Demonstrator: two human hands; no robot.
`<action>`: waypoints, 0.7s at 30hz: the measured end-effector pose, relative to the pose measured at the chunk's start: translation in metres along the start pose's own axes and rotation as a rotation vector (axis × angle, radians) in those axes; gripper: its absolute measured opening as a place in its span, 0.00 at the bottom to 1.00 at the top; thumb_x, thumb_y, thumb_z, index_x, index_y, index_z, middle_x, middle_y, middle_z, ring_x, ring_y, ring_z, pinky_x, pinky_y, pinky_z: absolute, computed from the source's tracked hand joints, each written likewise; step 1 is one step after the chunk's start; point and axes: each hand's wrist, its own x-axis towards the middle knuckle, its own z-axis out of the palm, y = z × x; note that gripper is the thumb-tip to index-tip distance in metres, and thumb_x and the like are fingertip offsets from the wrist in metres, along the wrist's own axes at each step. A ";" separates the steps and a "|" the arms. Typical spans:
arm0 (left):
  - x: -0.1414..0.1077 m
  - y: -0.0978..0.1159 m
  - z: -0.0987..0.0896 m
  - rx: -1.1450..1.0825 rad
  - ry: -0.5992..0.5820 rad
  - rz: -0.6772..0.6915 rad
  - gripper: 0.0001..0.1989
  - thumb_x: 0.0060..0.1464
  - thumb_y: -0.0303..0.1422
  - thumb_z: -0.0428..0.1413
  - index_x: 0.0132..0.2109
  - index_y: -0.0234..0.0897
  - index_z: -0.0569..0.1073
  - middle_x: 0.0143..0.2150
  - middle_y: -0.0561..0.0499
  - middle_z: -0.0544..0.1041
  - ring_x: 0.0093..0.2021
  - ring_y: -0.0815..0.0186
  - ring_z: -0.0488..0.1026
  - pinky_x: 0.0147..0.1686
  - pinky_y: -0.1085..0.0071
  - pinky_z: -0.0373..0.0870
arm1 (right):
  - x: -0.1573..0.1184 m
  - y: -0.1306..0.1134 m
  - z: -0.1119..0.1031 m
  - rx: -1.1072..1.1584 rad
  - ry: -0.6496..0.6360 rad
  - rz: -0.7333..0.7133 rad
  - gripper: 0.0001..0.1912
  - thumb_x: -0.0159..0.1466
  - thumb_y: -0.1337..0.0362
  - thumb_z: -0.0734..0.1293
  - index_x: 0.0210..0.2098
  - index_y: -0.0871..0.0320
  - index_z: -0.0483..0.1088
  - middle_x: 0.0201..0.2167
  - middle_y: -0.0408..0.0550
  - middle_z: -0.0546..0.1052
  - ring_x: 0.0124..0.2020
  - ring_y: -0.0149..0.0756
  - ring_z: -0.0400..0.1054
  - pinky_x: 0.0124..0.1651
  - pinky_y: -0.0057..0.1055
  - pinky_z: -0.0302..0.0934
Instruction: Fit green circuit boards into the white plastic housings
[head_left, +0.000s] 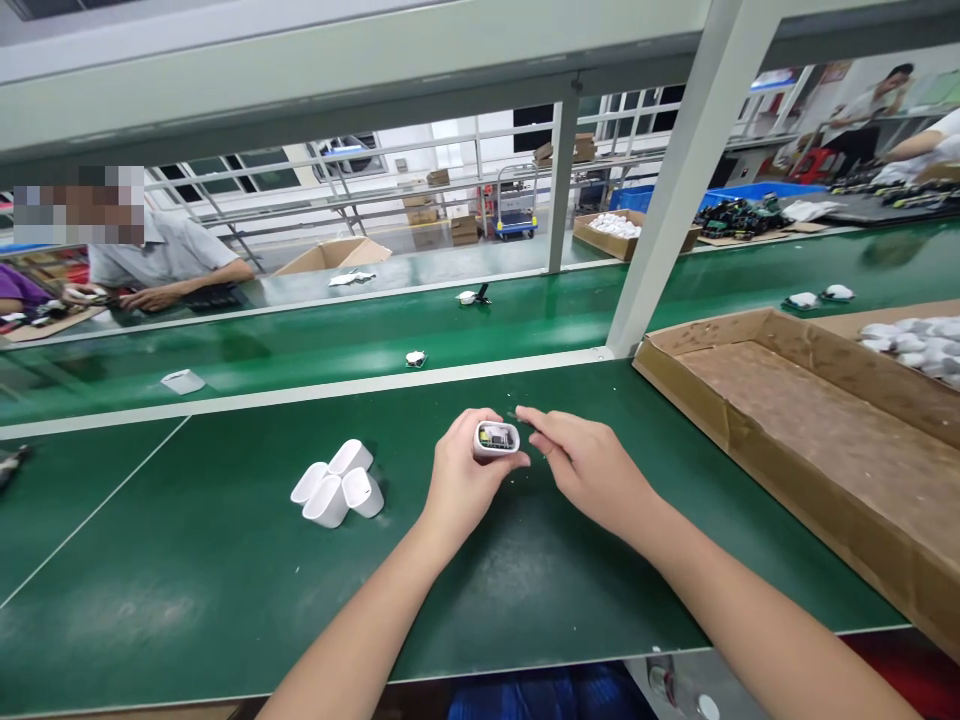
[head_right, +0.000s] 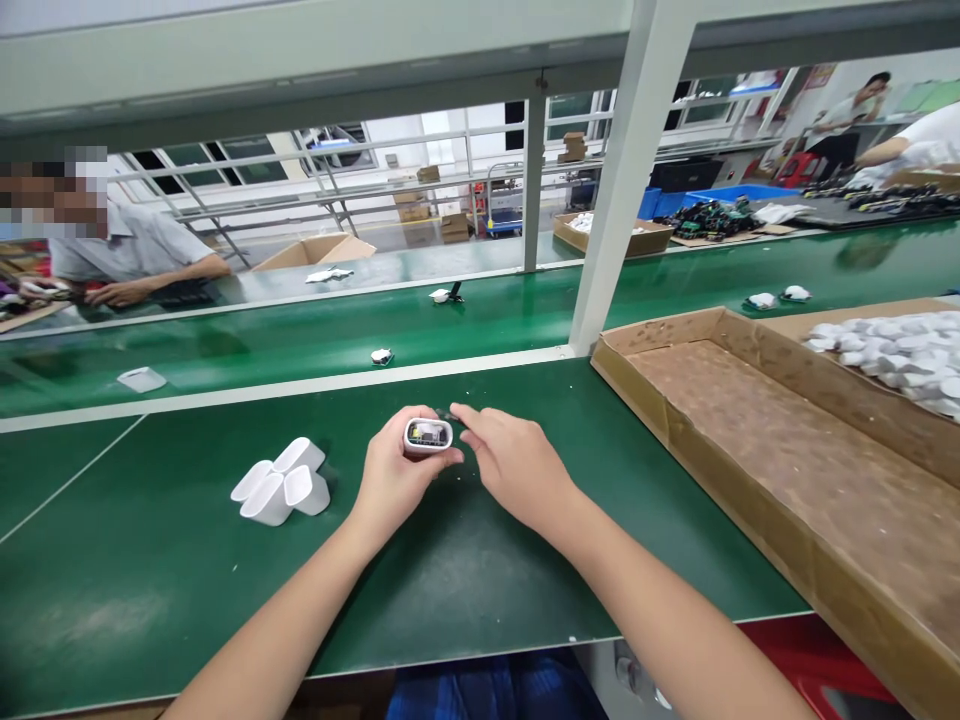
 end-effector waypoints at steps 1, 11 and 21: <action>0.000 -0.002 0.001 -0.026 -0.004 -0.016 0.12 0.43 0.27 0.63 0.35 0.39 0.68 0.33 0.55 0.69 0.31 0.69 0.67 0.28 0.74 0.64 | -0.001 -0.002 0.001 -0.078 -0.032 -0.004 0.18 0.66 0.69 0.55 0.53 0.59 0.67 0.31 0.47 0.75 0.28 0.33 0.68 0.30 0.28 0.58; -0.001 -0.005 0.001 0.120 0.000 0.152 0.08 0.51 0.23 0.55 0.37 0.38 0.66 0.38 0.51 0.68 0.37 0.67 0.68 0.32 0.74 0.66 | -0.002 -0.011 -0.001 -0.365 -0.196 0.145 0.15 0.68 0.68 0.55 0.51 0.56 0.67 0.34 0.45 0.76 0.28 0.33 0.70 0.25 0.29 0.50; -0.002 -0.004 0.000 0.201 -0.064 0.164 0.09 0.51 0.21 0.52 0.37 0.39 0.64 0.38 0.52 0.67 0.36 0.68 0.68 0.33 0.74 0.64 | -0.005 -0.017 0.001 -0.489 -0.232 0.138 0.14 0.67 0.69 0.56 0.50 0.55 0.67 0.32 0.45 0.75 0.27 0.32 0.69 0.24 0.29 0.44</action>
